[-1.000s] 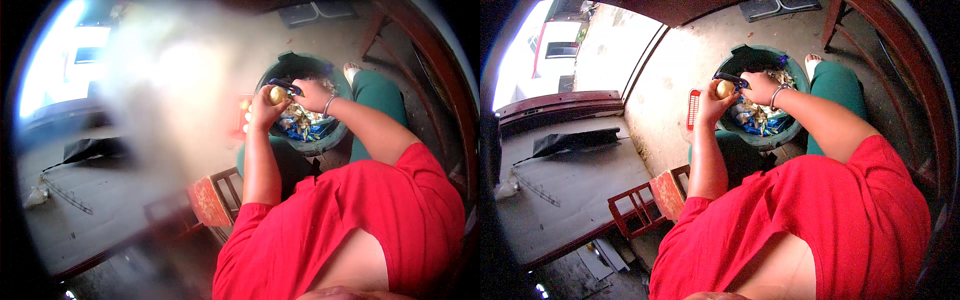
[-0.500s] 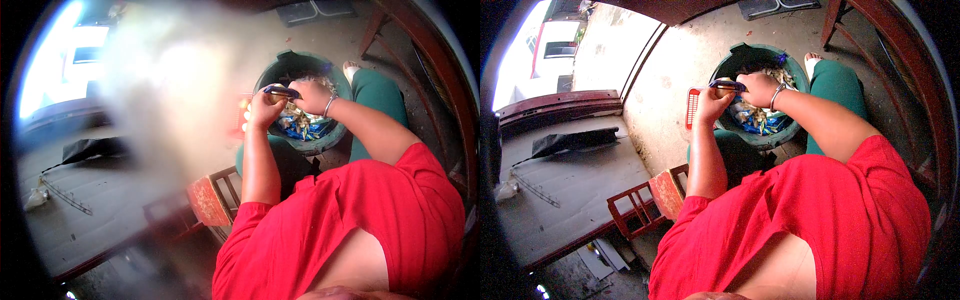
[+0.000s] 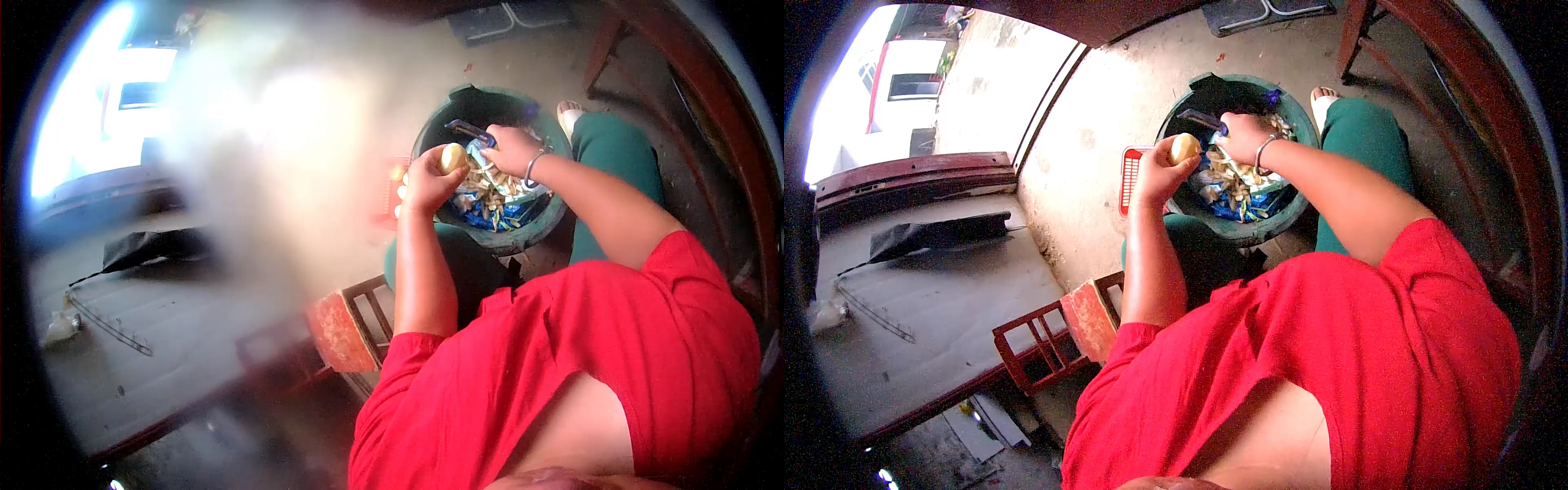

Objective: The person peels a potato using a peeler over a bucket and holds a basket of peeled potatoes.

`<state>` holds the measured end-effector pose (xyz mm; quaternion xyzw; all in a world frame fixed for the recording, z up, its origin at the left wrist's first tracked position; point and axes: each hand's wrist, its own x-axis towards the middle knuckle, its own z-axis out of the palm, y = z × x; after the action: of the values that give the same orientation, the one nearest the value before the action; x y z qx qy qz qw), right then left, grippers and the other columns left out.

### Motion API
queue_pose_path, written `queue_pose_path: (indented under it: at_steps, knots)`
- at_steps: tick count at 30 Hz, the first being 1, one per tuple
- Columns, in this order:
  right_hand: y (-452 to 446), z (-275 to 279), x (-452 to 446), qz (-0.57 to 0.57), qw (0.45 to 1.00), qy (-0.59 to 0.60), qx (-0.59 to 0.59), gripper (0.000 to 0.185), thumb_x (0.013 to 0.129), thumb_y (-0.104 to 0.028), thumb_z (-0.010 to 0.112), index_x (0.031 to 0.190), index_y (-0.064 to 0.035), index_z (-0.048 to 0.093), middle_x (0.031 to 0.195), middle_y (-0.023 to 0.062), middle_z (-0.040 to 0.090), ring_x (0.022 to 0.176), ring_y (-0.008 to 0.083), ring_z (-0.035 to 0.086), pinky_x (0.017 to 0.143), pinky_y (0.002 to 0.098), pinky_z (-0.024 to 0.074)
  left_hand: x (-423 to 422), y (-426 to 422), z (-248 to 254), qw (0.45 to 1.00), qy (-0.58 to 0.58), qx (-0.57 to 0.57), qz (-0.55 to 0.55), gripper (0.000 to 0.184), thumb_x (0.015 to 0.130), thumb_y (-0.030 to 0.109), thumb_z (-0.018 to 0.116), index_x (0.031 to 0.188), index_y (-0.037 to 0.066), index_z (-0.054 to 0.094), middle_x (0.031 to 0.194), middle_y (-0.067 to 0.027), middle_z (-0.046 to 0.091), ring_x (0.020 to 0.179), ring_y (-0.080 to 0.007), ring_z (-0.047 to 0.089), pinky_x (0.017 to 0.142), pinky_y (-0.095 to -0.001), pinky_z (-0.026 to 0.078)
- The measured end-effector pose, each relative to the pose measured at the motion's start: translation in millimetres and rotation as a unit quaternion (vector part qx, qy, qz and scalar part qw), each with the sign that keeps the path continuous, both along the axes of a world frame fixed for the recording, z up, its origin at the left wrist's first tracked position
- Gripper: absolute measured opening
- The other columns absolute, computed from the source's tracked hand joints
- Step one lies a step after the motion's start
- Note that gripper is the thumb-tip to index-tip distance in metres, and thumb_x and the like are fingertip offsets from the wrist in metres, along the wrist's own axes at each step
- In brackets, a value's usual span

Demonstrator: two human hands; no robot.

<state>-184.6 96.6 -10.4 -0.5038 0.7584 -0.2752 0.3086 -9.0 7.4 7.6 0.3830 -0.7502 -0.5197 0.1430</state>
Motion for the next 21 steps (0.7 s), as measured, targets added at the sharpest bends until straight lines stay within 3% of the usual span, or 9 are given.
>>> queue_pose_path:
  at_steps: [2, 9, 11, 12, 14, 19, 21]
  knots:
    - [4, 5, 4, 0.026, 0.999, -0.011, -0.033, 0.035, 0.077, -0.028, 0.063, 0.100, -0.0034, 0.055, 0.090, 0.0226, 0.061, 0.087, 0.0372, 0.060, 0.075, 0.0430, 0.0476, 0, 2, 10, 0.999, -0.043, -0.017, 0.000, 0.047, 0.071, 0.013, 0.077, 0.110, -0.002, 0.056, 0.094, -0.0081, 0.064, 0.085, -0.0124, 0.060, 0.076, -0.0259, 0.049]
    - [8, 8, 10, 0.103, 0.986, -0.004, -0.128, 0.024, 0.077, -0.021, 0.061, 0.096, -0.0077, 0.054, 0.087, 0.0175, 0.061, 0.085, 0.0374, 0.058, 0.073, 0.0434, 0.0461, 2, -10, -12, 0.988, -0.144, -0.052, -0.013, 0.042, 0.070, 0.014, 0.078, 0.103, -0.002, 0.059, 0.091, -0.0076, 0.065, 0.082, -0.0118, 0.060, 0.073, -0.0250, 0.049]
    - [8, 11, 10, 0.121, 0.987, 0.007, -0.107, 0.024, 0.077, -0.020, 0.060, 0.096, -0.0078, 0.054, 0.086, 0.0175, 0.061, 0.085, 0.0376, 0.058, 0.073, 0.0437, 0.0462, 2, -12, -26, 0.997, 0.046, -0.052, -0.026, 0.036, 0.069, 0.016, 0.078, 0.096, -0.002, 0.062, 0.087, -0.0069, 0.065, 0.077, -0.0111, 0.060, 0.068, -0.0245, 0.049]
    - [8, 11, 10, 0.120, 0.987, 0.006, -0.106, 0.024, 0.077, -0.020, 0.060, 0.096, -0.0078, 0.054, 0.086, 0.0175, 0.061, 0.085, 0.0376, 0.058, 0.073, 0.0437, 0.0462, 1, -10, -21, 0.997, 0.045, -0.050, -0.026, 0.036, 0.069, 0.016, 0.078, 0.096, -0.002, 0.062, 0.087, -0.0069, 0.065, 0.077, -0.0111, 0.060, 0.068, -0.0245, 0.049]
    - [7, 13, 11, 0.094, 0.993, 0.011, -0.076, 0.023, 0.077, -0.020, 0.059, 0.096, -0.0077, 0.053, 0.087, 0.0176, 0.061, 0.086, 0.0373, 0.058, 0.073, 0.0436, 0.0463, 1, -9, -10, 0.984, -0.144, -0.101, -0.011, 0.036, 0.068, 0.017, 0.079, 0.095, -0.001, 0.062, 0.087, -0.0066, 0.065, 0.078, -0.0118, 0.060, 0.069, -0.0257, 0.049]
    - [5, 12, 6, 0.079, 0.996, -0.006, -0.034, 0.030, 0.079, -0.027, 0.061, 0.097, -0.0050, 0.054, 0.089, 0.0198, 0.062, 0.087, 0.0368, 0.059, 0.075, 0.0452, 0.0469, -4, -1, 8, 0.989, -0.119, -0.085, -0.030, 0.043, 0.068, 0.017, 0.079, 0.104, -0.001, 0.061, 0.093, -0.0073, 0.065, 0.084, -0.0130, 0.061, 0.075, -0.0267, 0.049]
    - [0, -2, 4, 0.010, 0.998, -0.046, 0.032, 0.032, 0.079, -0.029, 0.061, 0.098, -0.0048, 0.055, 0.091, 0.0195, 0.062, 0.087, 0.0359, 0.060, 0.076, 0.0440, 0.0472, -4, 1, 9, 0.991, -0.098, -0.084, -0.023, 0.045, 0.069, 0.016, 0.078, 0.107, -0.001, 0.060, 0.094, -0.0075, 0.065, 0.086, -0.0133, 0.060, 0.077, -0.0269, 0.049]
